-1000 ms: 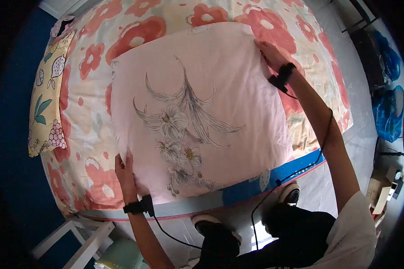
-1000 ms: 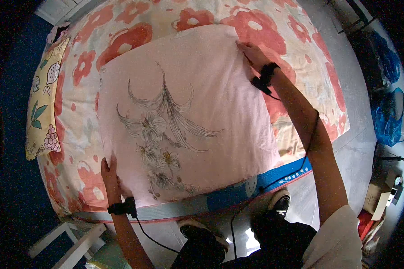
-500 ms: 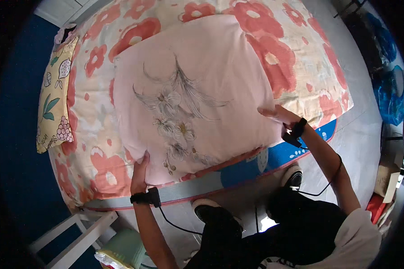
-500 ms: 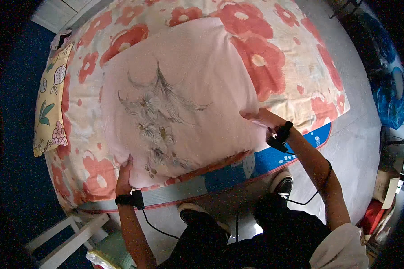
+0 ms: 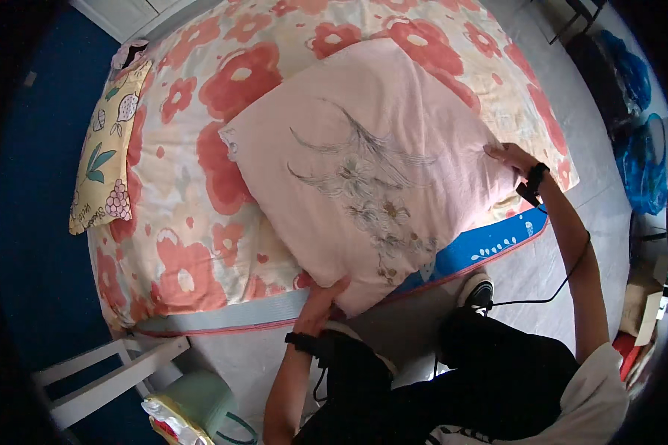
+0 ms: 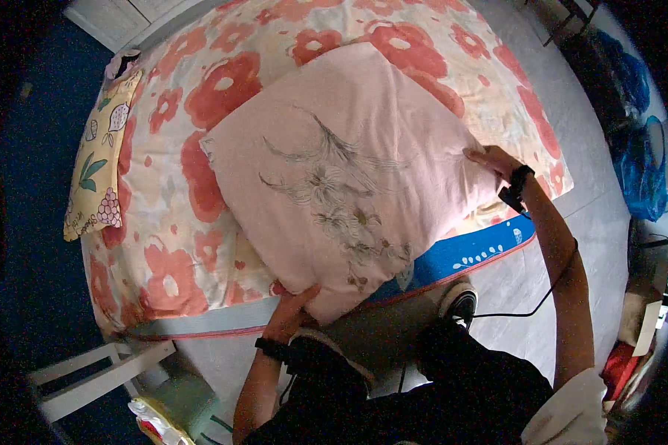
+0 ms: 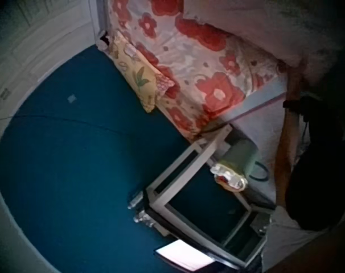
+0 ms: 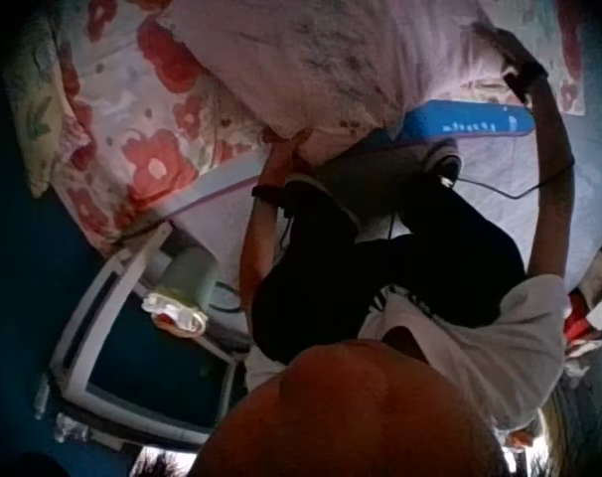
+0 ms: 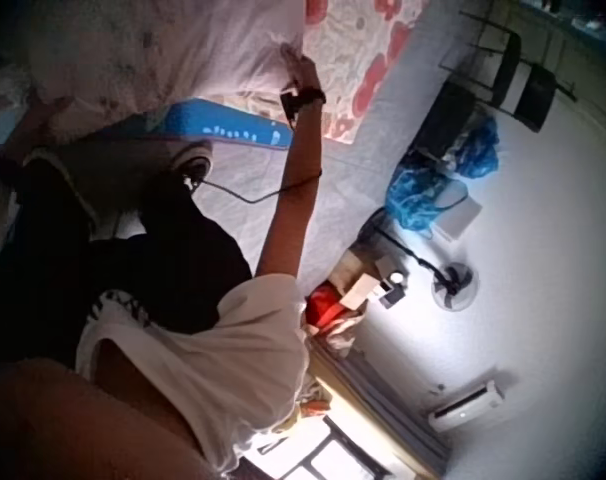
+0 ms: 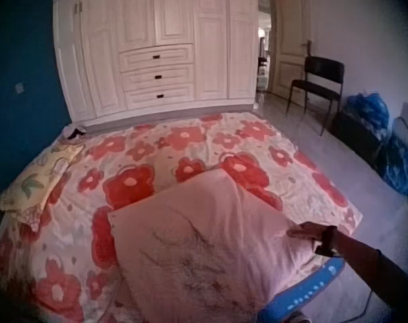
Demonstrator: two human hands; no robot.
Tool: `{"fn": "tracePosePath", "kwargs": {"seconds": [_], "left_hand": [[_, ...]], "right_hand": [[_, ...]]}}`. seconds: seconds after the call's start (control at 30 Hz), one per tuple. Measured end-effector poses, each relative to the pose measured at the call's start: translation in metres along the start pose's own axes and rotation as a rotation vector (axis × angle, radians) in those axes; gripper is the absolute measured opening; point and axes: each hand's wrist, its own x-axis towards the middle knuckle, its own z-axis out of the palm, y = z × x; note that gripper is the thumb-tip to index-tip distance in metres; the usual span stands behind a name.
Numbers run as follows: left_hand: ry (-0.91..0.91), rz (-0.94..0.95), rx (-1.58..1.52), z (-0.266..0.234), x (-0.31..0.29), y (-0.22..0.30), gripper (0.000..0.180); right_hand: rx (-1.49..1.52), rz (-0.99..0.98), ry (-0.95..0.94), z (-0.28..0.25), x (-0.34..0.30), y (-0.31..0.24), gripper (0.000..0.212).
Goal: Folding a pink floral duvet on a bed.
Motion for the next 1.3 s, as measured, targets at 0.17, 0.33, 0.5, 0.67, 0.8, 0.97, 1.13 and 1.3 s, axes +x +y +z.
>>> {"fn": "tracePosePath", "kwargs": {"seconds": [0.17, 0.33, 0.5, 0.67, 0.8, 0.97, 1.13, 1.3], "left_hand": [[-0.116, -0.078, 0.006, -0.012, 0.026, 0.01, 0.083], [0.039, 0.005, 0.002, -0.009, 0.041, 0.032, 0.08], [-0.012, 0.048, -0.073, 0.062, 0.023, 0.048, 0.07], [-0.382, 0.012, 0.035, 0.087, 0.031, 0.003, 0.066], [-0.37, -0.06, 0.085, 0.035, 0.058, -0.043, 0.062], [0.246, 0.288, 0.035, -0.056, 0.082, 0.039, 0.051], [0.635, 0.727, 0.379, -0.101, 0.148, 0.123, 0.062], [0.308, 0.379, 0.132, -0.028, 0.171, 0.219, 0.064]], "right_hand": [[0.223, 0.095, 0.007, -0.001, 0.029, 0.113, 0.07], [0.505, -0.117, 0.005, 0.021, -0.004, 0.072, 0.069], [0.304, -0.365, 0.251, -0.057, 0.014, 0.019, 0.061], [0.354, -0.404, 0.616, -0.143, 0.089, 0.011, 0.046], [0.348, 0.048, 0.451, -0.094, 0.1, 0.061, 0.084], [0.305, 0.019, 0.341, 0.054, 0.012, 0.095, 0.061], [0.364, -0.192, 0.497, 0.157, -0.041, 0.135, 0.06], [0.464, 0.103, 0.551, 0.167, -0.044, 0.129, 0.05]]}}
